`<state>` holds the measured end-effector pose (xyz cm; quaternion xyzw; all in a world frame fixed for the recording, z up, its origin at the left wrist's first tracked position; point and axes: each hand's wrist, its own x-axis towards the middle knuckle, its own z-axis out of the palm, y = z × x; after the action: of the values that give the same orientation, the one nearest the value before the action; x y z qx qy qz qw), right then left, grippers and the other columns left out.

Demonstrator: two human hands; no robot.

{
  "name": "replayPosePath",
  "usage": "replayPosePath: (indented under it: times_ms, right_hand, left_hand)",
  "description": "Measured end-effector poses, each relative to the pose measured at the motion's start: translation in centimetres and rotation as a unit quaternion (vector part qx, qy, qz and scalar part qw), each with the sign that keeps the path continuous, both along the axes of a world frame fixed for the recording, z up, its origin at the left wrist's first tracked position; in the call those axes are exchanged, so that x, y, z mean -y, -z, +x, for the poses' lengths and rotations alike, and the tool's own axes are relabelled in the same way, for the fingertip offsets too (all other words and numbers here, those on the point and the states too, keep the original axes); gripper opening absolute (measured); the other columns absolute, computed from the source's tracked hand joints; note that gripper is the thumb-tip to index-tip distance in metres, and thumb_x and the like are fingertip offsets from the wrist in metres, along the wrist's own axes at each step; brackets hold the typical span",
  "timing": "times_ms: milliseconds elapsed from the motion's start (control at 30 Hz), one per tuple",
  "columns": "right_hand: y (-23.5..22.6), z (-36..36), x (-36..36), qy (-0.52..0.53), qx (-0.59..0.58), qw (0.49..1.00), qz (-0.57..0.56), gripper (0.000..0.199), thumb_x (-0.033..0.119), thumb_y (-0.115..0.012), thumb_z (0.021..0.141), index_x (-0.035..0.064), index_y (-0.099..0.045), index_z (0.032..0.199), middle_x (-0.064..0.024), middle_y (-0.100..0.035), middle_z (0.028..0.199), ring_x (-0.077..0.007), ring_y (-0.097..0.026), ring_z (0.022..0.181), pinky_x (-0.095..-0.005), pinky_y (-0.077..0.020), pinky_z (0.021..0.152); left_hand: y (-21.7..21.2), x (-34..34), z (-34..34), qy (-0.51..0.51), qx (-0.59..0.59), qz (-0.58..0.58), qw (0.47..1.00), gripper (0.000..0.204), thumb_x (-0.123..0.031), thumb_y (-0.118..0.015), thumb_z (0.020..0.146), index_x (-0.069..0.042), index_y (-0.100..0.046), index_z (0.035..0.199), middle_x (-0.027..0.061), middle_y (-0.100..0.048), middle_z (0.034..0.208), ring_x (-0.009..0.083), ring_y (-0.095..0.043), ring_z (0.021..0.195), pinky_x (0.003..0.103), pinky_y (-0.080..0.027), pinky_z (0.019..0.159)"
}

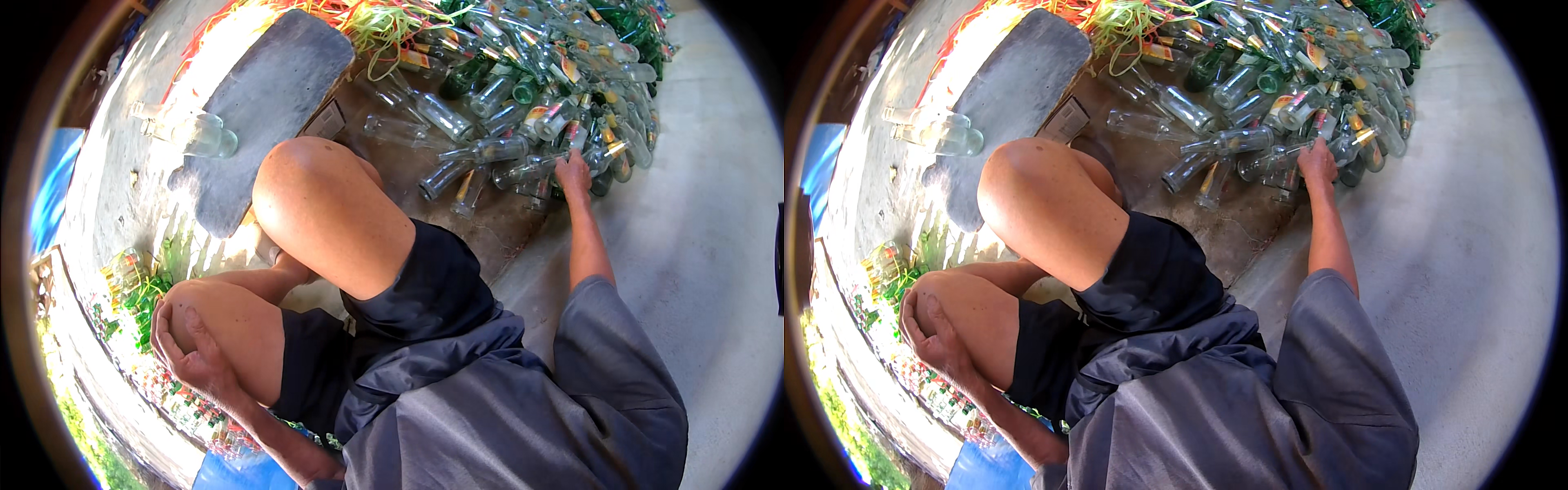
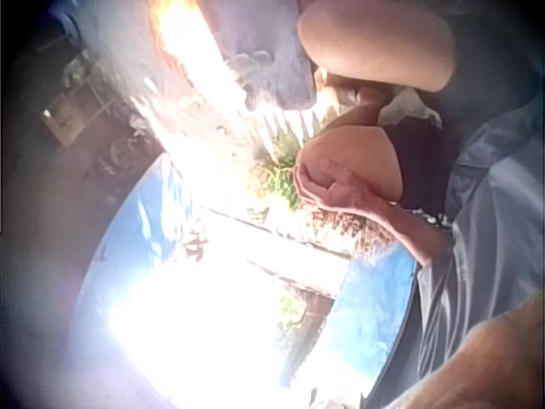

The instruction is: The person sits on the ground and sorts glass bottles by picking them up from a pile and placing them onto a flat surface. The person handles clear and green glass bottles, arranging them in rows on the surface.

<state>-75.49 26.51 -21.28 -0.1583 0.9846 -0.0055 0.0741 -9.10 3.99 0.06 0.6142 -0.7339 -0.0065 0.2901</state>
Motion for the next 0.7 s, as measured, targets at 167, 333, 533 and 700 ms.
replayPosePath:
  times_ms: [167, 333, 533, 700]
  right_hand:
    - [1.5, -0.9, -1.3, -0.001, -0.022, 0.998, -0.053, 0.044, 0.041, -0.07, 0.093, 0.0151, -0.064, 0.128, -0.0189, -0.074, 0.121, -0.042, -0.068, 0.117, -0.0562, -0.0531, 0.096]
    - [3.2, -1.2, -2.1, -0.027, -0.046, 0.994, -0.094, 0.036, 0.041, -0.075, 0.092, 0.0131, -0.065, 0.113, -0.0195, -0.075, 0.11, -0.042, -0.07, 0.108, -0.056, -0.0539, 0.089]
    - [2.9, 0.1, -3.8, -0.035, -0.08, 0.984, -0.154, 0.036, 0.04, -0.079, 0.089, 0.0066, -0.066, 0.093, -0.0189, -0.074, 0.092, -0.0423, -0.071, 0.089, -0.053, -0.0537, 0.078]
    - [3.0, 2.4, -3.6, -0.032, -0.076, 0.972, -0.218, 0.033, 0.034, -0.082, 0.085, 0.0047, -0.066, 0.084, -0.0182, -0.072, 0.081, -0.0418, -0.07, 0.081, -0.0511, -0.0532, 0.074]
  left_hand:
    - [0.7, 0.1, -0.5, -0.006, -0.086, -0.013, 0.996, 0.032, -0.021, -0.07, 0.099, 0.0, -0.07, 0.124, 0.0152, -0.071, 0.12, 0.0314, -0.065, 0.113, 0.043, -0.049, 0.104]
    - [1.0, -0.4, -2.4, -0.034, -0.247, -0.017, 0.968, 0.026, -0.016, -0.071, 0.096, 0.002, -0.072, 0.115, 0.0147, -0.073, 0.102, 0.0298, -0.067, 0.096, 0.04, -0.053, 0.09]
    - [-0.7, -0.8, -1.6, -0.034, -0.029, 0.013, 0.999, 0.037, -0.023, -0.068, 0.1, 0.0, -0.069, 0.13, 0.0155, -0.069, 0.132, 0.0324, -0.063, 0.125, 0.045, -0.046, 0.113]
    - [-1.0, -1.0, -1.3, -0.036, -0.037, 0.016, 0.999, 0.037, -0.022, -0.068, 0.1, 0.0, -0.068, 0.13, 0.0154, -0.069, 0.132, 0.0324, -0.063, 0.124, 0.045, -0.046, 0.113]
